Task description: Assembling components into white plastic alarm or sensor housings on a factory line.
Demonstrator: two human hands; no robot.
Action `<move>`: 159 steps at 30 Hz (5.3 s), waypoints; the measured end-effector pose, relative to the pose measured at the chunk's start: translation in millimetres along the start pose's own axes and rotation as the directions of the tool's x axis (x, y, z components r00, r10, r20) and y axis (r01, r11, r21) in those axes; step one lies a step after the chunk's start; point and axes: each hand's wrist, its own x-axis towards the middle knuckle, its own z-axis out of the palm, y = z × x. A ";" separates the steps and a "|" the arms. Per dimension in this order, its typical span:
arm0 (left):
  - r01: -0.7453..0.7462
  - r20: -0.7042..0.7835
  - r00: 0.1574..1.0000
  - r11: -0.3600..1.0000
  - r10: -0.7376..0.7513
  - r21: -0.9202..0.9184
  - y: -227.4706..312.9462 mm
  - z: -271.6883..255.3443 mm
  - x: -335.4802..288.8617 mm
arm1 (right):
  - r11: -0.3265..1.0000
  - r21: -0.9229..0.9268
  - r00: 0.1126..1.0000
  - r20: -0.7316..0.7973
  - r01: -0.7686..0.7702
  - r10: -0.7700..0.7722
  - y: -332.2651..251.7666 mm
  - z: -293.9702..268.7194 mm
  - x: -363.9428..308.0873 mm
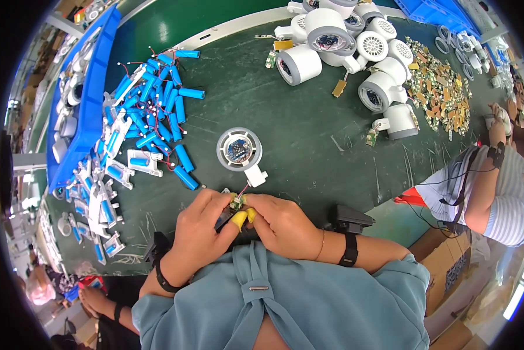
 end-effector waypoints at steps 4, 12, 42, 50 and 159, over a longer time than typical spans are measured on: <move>-0.006 -0.033 0.999 0.996 0.009 0.093 0.7 4.6 1.2 | 0.999 0.035 1.000 0.019 -0.011 0.010 3.3 0.4 -2.1; 0.006 -0.067 0.998 0.997 -0.001 0.079 5.0 6.3 3.7 | 0.999 0.048 1.000 0.020 -0.001 0.000 3.5 1.3 -2.5; 0.525 0.506 0.849 0.367 -0.155 -0.768 25.6 -29.3 26.1 | 0.836 0.335 0.889 0.310 -0.435 0.338 -9.8 -16.3 1.4; 0.168 0.141 0.986 0.460 -0.094 -0.872 4.9 -80.6 -16.6 | 0.828 0.390 0.887 0.390 -0.402 0.247 -4.9 -16.3 -5.2; 0.354 -0.197 0.924 0.929 -0.329 0.110 -23.2 -44.7 -38.8 | 0.999 -0.032 0.982 0.185 -0.019 0.025 -4.4 -36.6 -1.1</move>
